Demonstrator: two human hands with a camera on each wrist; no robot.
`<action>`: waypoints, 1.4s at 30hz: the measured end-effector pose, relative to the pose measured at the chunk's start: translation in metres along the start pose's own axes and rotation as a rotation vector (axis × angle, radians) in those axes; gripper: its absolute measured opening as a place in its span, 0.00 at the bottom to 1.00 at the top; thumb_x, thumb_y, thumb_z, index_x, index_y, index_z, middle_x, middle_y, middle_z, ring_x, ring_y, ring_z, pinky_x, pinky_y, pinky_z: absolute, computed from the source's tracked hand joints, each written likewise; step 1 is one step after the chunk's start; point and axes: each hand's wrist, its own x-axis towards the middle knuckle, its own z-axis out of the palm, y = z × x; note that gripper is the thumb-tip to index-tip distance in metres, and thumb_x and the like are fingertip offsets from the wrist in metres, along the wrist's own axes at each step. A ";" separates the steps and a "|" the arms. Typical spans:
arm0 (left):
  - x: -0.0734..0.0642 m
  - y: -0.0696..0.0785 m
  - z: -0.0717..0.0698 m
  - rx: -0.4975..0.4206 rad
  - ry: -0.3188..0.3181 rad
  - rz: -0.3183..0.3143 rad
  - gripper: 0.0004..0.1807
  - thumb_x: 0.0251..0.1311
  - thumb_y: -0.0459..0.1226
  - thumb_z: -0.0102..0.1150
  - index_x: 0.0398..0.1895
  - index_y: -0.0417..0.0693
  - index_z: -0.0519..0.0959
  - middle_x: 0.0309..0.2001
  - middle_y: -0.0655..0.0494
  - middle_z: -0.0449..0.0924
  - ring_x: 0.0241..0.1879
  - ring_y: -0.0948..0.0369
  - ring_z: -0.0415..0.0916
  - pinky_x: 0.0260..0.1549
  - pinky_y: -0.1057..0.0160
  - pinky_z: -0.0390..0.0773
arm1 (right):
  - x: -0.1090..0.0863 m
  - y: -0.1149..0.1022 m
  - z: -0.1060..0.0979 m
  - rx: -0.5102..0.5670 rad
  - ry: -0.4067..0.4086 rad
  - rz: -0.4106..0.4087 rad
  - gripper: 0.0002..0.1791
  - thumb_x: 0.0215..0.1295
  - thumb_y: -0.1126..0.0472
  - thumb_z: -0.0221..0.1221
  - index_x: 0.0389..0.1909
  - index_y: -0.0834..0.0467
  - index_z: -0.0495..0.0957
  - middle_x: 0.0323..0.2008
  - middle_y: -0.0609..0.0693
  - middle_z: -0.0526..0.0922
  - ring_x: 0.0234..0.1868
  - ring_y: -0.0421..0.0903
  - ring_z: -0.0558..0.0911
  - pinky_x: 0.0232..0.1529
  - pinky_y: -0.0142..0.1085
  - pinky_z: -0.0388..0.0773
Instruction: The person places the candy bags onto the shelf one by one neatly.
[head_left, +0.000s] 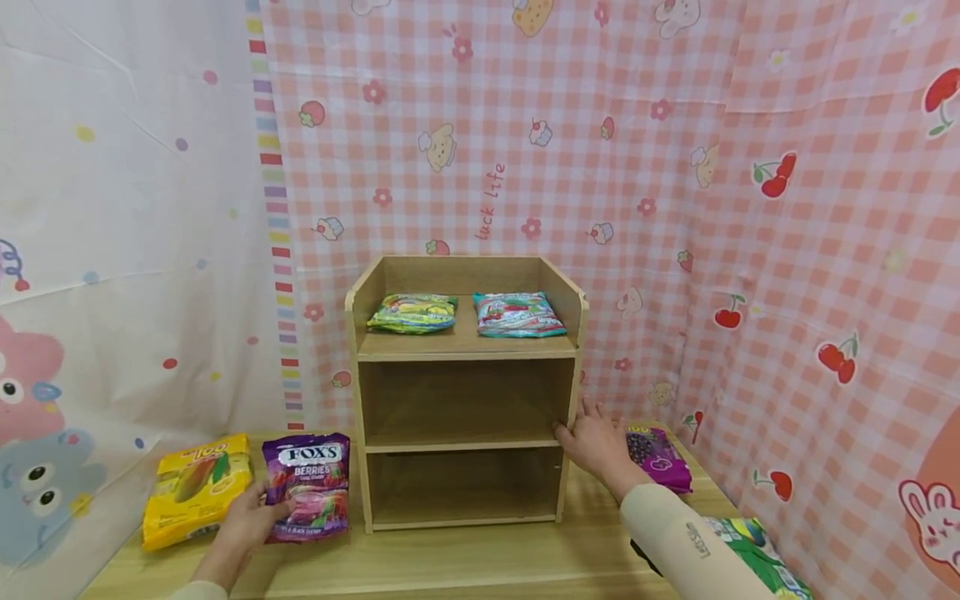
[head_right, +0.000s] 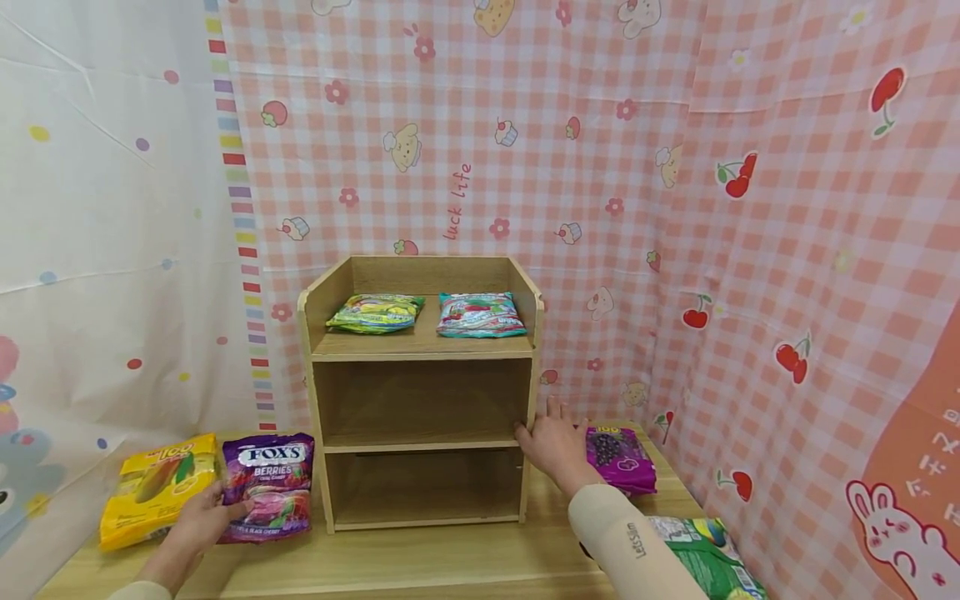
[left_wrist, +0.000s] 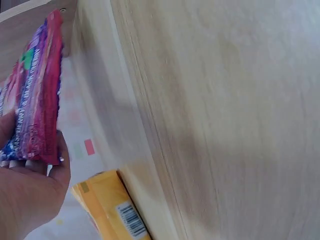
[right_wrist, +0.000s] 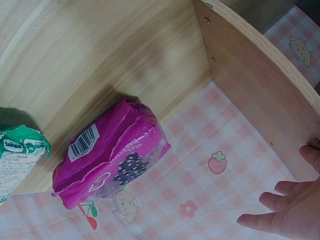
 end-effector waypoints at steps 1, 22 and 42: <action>0.000 0.001 0.000 -0.006 0.009 0.008 0.29 0.65 0.34 0.61 0.63 0.26 0.64 0.49 0.30 0.77 0.40 0.56 0.76 0.40 0.62 0.74 | 0.000 0.000 0.000 0.001 0.002 0.001 0.37 0.73 0.43 0.48 0.66 0.72 0.68 0.74 0.67 0.55 0.74 0.67 0.52 0.65 0.72 0.42; -0.012 0.018 0.006 -0.281 0.110 0.074 0.32 0.71 0.37 0.57 0.72 0.34 0.59 0.51 0.61 0.83 0.37 0.80 0.75 0.40 0.78 0.75 | 0.000 -0.002 0.001 -0.005 0.014 0.004 0.37 0.73 0.44 0.48 0.67 0.71 0.67 0.73 0.67 0.56 0.73 0.67 0.55 0.65 0.72 0.43; -0.016 0.029 -0.012 -0.537 -0.034 0.163 0.13 0.69 0.39 0.59 0.46 0.74 0.76 0.41 0.78 0.82 0.43 0.74 0.78 0.44 0.76 0.74 | -0.001 -0.001 0.001 -0.014 0.000 0.008 0.38 0.73 0.44 0.47 0.69 0.71 0.64 0.74 0.67 0.55 0.74 0.67 0.54 0.65 0.72 0.43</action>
